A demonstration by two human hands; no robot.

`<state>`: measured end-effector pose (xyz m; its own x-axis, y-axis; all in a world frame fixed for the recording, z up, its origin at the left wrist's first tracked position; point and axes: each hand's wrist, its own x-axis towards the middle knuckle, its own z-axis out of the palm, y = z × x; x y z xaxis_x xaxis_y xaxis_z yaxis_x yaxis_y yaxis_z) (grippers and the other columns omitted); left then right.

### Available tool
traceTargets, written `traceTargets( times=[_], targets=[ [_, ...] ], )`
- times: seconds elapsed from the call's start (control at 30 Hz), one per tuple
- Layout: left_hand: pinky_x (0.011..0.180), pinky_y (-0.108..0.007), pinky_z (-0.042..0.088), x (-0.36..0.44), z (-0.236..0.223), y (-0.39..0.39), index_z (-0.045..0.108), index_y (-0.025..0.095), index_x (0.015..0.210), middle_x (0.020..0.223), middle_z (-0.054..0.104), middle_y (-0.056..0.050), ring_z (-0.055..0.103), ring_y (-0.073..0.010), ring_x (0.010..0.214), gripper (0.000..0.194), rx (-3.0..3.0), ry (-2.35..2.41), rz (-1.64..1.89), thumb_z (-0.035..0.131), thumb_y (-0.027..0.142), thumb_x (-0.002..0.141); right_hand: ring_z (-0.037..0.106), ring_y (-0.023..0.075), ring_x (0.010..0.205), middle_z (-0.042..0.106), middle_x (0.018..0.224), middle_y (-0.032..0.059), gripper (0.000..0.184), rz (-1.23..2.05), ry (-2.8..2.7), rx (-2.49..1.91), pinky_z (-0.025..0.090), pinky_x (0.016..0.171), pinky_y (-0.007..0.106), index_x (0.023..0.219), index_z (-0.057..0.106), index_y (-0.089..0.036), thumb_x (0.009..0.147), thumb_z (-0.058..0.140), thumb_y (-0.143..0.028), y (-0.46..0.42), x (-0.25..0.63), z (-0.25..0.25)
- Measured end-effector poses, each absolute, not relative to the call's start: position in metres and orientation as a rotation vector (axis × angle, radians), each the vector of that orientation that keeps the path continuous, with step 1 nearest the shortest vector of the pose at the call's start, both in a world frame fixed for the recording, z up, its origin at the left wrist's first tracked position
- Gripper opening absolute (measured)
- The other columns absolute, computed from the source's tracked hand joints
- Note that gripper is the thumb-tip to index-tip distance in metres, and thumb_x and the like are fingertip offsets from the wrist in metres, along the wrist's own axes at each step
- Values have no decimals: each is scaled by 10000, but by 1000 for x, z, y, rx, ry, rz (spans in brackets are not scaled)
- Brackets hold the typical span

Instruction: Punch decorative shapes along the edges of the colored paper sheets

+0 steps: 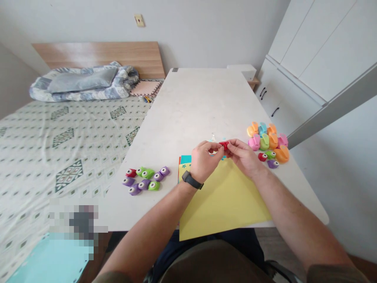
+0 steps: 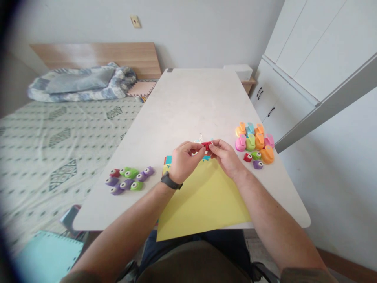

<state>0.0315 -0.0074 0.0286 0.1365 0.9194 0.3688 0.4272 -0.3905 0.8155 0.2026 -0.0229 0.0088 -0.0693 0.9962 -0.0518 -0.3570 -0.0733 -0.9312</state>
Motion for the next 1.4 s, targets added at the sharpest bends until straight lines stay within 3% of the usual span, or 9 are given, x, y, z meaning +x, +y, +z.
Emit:
traceTargets(
  times=[0.33,1.07,1.4],
  targets=[
    [707,-281,520,24,22,-5,785,205,822,795,750,-30,657,-142,713,124,1818,1325,1140,696,274,874,635,191,864,707,915,21,233,1343,-1087,-1096,482,822,354,1013,722,-257,894,755,-454,-22,198,5],
    [654,-259,464,29,18,-4,683,187,718,710,663,-11,592,-137,699,124,1831,1325,1133,636,216,830,627,166,829,707,901,9,229,1376,-1068,-1073,483,794,317,1005,699,-247,888,776,-428,-26,193,9],
    [629,-245,453,27,15,-2,673,180,727,720,665,-16,585,-135,698,99,1802,1319,1102,633,214,811,650,194,866,734,952,27,257,1311,-1070,-1113,507,841,358,1008,721,-256,876,776,-469,-25,194,9]
  ],
)
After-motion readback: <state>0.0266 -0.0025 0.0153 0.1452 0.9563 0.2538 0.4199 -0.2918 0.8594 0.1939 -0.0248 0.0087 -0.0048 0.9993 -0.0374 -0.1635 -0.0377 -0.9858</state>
